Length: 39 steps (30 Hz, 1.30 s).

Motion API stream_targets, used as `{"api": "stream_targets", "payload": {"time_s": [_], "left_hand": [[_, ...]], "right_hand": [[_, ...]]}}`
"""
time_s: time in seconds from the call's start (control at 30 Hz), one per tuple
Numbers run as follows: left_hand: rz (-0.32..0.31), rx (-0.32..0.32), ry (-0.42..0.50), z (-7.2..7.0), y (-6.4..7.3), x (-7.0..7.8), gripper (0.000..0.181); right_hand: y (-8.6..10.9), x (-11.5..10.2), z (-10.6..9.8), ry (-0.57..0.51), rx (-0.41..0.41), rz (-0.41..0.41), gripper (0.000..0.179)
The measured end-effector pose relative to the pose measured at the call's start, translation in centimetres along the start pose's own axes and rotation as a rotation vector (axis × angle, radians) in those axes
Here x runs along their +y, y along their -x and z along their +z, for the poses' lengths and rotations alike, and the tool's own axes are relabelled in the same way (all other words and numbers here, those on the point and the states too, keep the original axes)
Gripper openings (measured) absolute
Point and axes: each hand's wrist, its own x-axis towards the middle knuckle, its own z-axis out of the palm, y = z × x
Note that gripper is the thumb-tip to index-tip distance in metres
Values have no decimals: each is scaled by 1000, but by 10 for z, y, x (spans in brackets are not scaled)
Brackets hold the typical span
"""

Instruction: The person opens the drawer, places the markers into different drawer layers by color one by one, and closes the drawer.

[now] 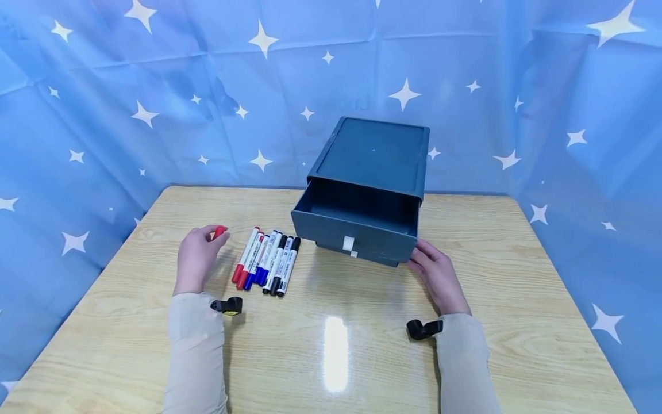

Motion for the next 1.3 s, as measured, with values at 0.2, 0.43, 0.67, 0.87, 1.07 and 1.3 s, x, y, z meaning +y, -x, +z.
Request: {"api": "stream_targets", "payload": {"time_s": [0.2,0.43,0.67,0.87,1.07,1.3], "left_hand": [[-30,21,49,0,1,3,30],[-62,31,88,1,1,4,29],[-62,52,94,1,0,3,28],[-84,67,111,-4,1,6,31],[-102,82,118,-7,1,7,32],[-108,99,116,-10,0,8,35]], "right_hand": [[0,2,0,-28,-9,-6,46],[2,2,0,-34,8,21,46],[3,2,0,-17,-11,-1,47],[1,2,1,-31,-15,-28,45],[0,2,2,-39,-24,-19,45],[1,2,1,-44,-9,11,46]]}}
